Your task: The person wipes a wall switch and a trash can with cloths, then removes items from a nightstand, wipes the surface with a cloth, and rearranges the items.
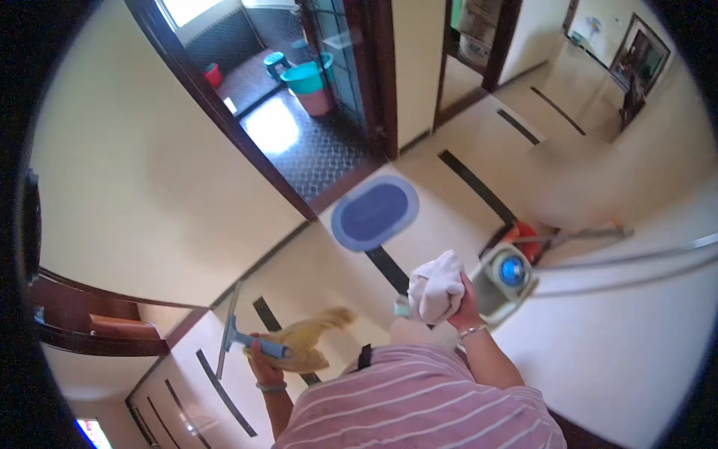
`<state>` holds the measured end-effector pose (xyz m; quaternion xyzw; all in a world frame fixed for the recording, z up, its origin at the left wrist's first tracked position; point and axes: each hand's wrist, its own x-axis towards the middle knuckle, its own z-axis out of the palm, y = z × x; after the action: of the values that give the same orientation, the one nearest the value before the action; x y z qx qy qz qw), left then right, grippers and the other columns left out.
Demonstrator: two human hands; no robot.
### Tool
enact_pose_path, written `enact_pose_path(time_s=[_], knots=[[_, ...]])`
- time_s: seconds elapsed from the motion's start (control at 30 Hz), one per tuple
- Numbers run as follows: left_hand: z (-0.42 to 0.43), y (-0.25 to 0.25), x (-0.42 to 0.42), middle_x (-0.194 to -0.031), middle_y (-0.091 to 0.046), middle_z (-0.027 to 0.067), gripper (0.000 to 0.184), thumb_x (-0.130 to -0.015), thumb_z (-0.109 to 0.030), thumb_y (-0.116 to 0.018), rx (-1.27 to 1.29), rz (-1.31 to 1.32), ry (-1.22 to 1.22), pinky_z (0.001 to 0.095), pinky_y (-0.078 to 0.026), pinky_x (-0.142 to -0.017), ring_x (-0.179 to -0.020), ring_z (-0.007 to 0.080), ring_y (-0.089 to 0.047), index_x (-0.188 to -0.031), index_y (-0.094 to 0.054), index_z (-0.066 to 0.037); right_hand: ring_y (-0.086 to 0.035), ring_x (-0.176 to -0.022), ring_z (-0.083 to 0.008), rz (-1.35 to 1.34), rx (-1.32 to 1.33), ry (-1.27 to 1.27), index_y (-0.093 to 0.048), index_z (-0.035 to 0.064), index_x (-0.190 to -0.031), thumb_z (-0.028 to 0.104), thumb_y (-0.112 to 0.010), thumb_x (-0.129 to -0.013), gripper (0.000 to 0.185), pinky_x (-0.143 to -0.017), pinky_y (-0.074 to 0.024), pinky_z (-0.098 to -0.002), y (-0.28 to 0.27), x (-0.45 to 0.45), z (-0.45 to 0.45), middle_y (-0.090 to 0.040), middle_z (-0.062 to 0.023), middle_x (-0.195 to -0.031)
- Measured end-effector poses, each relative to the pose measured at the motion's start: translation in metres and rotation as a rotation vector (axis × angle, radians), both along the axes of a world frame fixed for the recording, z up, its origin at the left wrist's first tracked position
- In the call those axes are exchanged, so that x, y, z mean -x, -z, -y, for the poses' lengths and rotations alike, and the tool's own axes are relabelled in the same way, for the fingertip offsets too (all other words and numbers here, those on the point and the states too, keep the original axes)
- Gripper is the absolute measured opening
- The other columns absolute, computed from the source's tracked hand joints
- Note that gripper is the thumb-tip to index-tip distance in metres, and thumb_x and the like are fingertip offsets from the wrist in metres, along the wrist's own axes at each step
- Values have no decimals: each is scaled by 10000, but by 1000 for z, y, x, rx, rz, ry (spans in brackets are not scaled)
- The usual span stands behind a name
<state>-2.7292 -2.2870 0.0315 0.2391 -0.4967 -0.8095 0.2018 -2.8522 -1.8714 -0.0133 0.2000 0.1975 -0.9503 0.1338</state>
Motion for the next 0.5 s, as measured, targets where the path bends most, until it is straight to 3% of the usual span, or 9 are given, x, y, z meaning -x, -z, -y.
enact_pose_path(time_s=[0.17,0.23,0.4,0.5], knots=[[6,-11,66,-926,-570,96,319,-851,-276,-570,-132,-144,-163,373,-450,-833,-914,213,-549,-1076,-476,-72,-535,-1093,-233,-141,-1,-207,-481,67,-1235,378,-371,-946,438,-988,-392,-400,-8,135,24,-574,-89,-1158],[14,-16,87,-914,-575,99,322,-851,-269,-570,-124,-126,-240,371,-459,-814,-894,215,-555,-1083,-470,-70,-536,-1092,-236,-80,42,-234,-479,67,-1238,392,-364,-947,451,-990,-389,-404,-13,179,52,-572,-90,-1164],[42,8,134,-886,-581,102,335,-847,-260,-578,-133,-48,-433,361,-487,-741,-830,215,-570,-1092,-460,-65,-509,-1129,-252,-20,42,-381,-464,71,-1257,428,-326,-950,490,-997,-377,-416,-10,269,122,-540,-100,-1217],[77,35,173,-850,-588,94,325,-848,-277,-585,-156,-84,-485,333,-500,-690,-772,208,-581,-1071,-465,-73,-509,-1126,-256,-48,28,-401,-461,66,-1258,417,-386,-931,485,-997,-376,-420,-10,323,146,-541,-104,-1212]])
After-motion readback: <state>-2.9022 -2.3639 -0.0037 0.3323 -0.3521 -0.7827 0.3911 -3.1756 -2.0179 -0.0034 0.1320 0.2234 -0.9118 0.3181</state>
